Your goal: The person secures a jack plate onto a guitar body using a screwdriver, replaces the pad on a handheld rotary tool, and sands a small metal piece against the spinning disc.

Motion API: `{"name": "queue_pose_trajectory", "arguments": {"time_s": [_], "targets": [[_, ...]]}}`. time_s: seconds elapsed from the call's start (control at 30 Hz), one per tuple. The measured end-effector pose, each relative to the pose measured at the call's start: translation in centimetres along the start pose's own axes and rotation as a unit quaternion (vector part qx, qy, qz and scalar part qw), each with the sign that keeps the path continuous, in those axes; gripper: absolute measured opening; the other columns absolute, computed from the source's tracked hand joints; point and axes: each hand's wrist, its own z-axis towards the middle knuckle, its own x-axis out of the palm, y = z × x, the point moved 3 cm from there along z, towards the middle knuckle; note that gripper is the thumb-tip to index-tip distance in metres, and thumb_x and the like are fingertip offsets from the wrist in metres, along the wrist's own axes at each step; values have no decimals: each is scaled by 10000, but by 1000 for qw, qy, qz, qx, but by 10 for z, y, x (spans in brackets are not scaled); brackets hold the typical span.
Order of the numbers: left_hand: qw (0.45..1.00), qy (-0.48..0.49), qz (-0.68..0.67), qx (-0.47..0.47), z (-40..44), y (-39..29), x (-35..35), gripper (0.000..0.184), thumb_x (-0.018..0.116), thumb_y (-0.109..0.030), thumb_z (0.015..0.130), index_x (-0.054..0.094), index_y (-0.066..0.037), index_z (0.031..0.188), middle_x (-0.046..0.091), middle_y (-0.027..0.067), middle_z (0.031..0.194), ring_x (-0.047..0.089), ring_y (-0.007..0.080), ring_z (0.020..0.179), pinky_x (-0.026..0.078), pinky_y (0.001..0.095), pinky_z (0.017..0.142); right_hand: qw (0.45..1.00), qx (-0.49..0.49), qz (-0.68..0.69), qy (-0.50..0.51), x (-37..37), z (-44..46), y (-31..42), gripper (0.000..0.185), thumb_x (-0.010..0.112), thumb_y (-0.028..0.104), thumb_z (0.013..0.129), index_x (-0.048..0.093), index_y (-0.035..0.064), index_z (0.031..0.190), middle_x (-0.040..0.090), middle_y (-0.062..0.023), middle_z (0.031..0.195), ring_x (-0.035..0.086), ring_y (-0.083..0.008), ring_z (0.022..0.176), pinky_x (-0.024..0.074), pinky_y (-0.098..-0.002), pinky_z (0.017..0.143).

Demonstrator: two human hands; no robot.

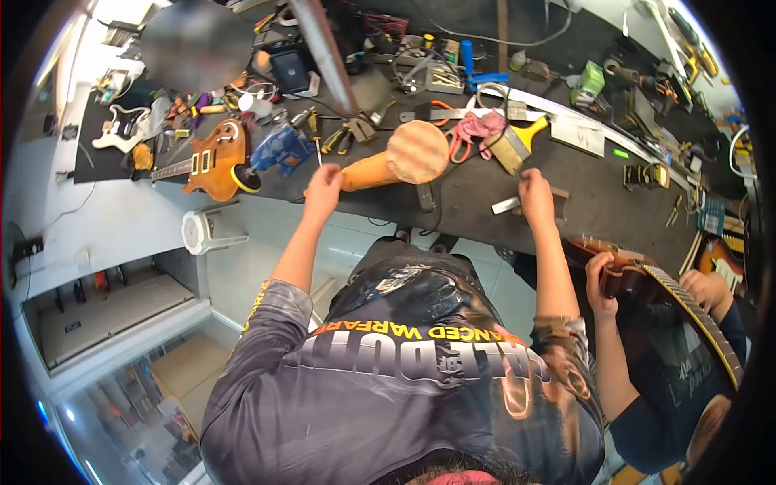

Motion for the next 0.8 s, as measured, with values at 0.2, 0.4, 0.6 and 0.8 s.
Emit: {"name": "queue_pose_trajectory", "arguments": {"time_s": [0.2, 0.4, 0.6, 0.8], "targets": [[976, 34, 198, 84, -25, 14, -8, 389, 748, -55, 1002, 706, -48, 1388, 712, 138, 1371, 659, 358, 1304, 539, 450, 1130, 935, 139, 325, 27, 18, -45, -23, 213, 718, 184, 1109, 692, 7, 1225, 710, -39, 959, 675, -168, 876, 560, -339, 762], [952, 263, 146, 61, 41, 65, -28, 428, 767, -63, 1012, 756, -48, 1440, 792, 140, 1343, 702, 356, 1308, 536, 483, 1170, 815, 245, 519, 73, 35, -111, 30, 164, 646, 225, 1175, 648, 73, 1235, 653, 0, 1005, 628, -107, 843, 503, -268, 688], [920, 377, -48, -92, 67, 93, -33, 429, 781, -27, 1046, 724, 17, 1469, 818, 103, 1294, 752, 198, 1197, 582, 366, 1083, 821, 241, 516, 35, 52, -141, 96, 200, 679, 234, 1158, 659, 65, 1263, 646, 8, 973, 565, -92, 824, 470, -281, 719], [897, 437, -38, -53, 78, 94, -30, 399, 778, -25, 1067, 706, 2, 1458, 782, 93, 1254, 735, 166, 1114, 593, 332, 1022, 803, 216, 545, -105, 80, -150, 178, 315, 660, 177, 1171, 629, 12, 1438, 666, 11, 1062, 602, -88, 923, 513, -278, 804]]}}
